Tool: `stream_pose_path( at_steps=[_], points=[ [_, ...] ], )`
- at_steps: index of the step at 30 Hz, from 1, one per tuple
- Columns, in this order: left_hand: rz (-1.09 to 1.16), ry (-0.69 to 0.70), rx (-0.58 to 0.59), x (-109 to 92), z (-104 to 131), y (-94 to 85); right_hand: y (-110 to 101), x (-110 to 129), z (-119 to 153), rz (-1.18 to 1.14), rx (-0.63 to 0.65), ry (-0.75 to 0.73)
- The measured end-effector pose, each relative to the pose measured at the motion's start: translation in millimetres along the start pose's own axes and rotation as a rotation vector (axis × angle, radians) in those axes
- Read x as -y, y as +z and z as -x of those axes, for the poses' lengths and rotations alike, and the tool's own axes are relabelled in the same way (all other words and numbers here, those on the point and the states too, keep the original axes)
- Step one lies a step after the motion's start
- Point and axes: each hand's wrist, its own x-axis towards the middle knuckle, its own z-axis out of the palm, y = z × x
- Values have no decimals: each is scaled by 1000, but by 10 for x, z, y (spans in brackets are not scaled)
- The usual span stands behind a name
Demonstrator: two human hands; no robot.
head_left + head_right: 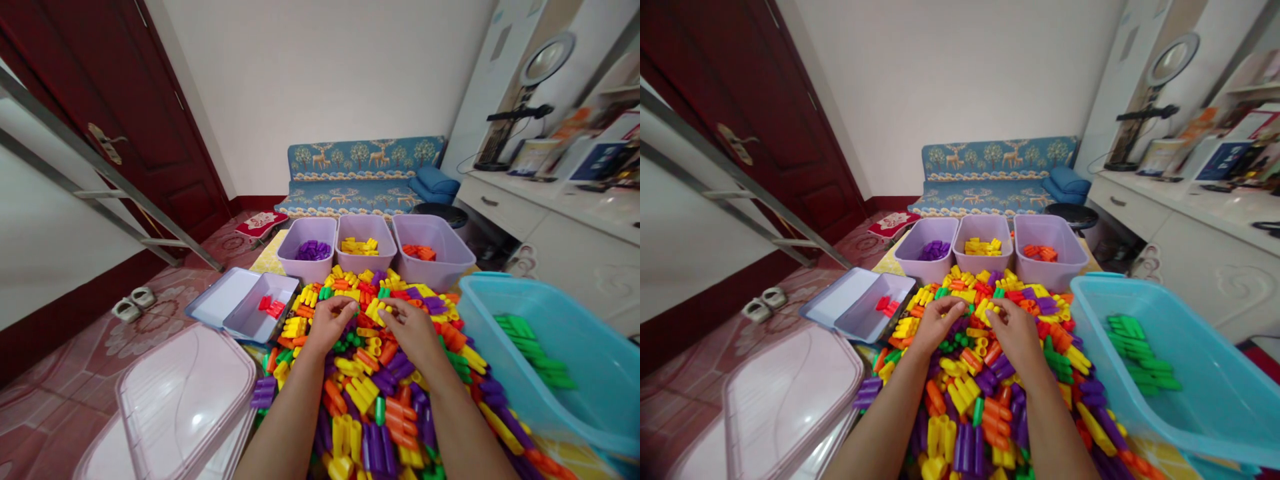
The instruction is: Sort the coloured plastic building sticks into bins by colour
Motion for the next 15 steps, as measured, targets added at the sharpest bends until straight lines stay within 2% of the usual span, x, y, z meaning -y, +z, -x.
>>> stream_pose_path(
  at_steps=[5, 10, 12, 15],
  points=[
    [-192, 68, 32, -20, 7, -1, -121, -17, -17, -44, -75, 51],
    [-268, 51, 46, 6, 4, 6, -181, 192, 56, -199, 129, 15],
    [-259, 34, 54, 13, 2, 7, -304, 190, 66, -41, 107, -37],
    [-254, 19, 64, 13, -3, 11, -584, 58, 80, 397, 25, -95]
  ],
)
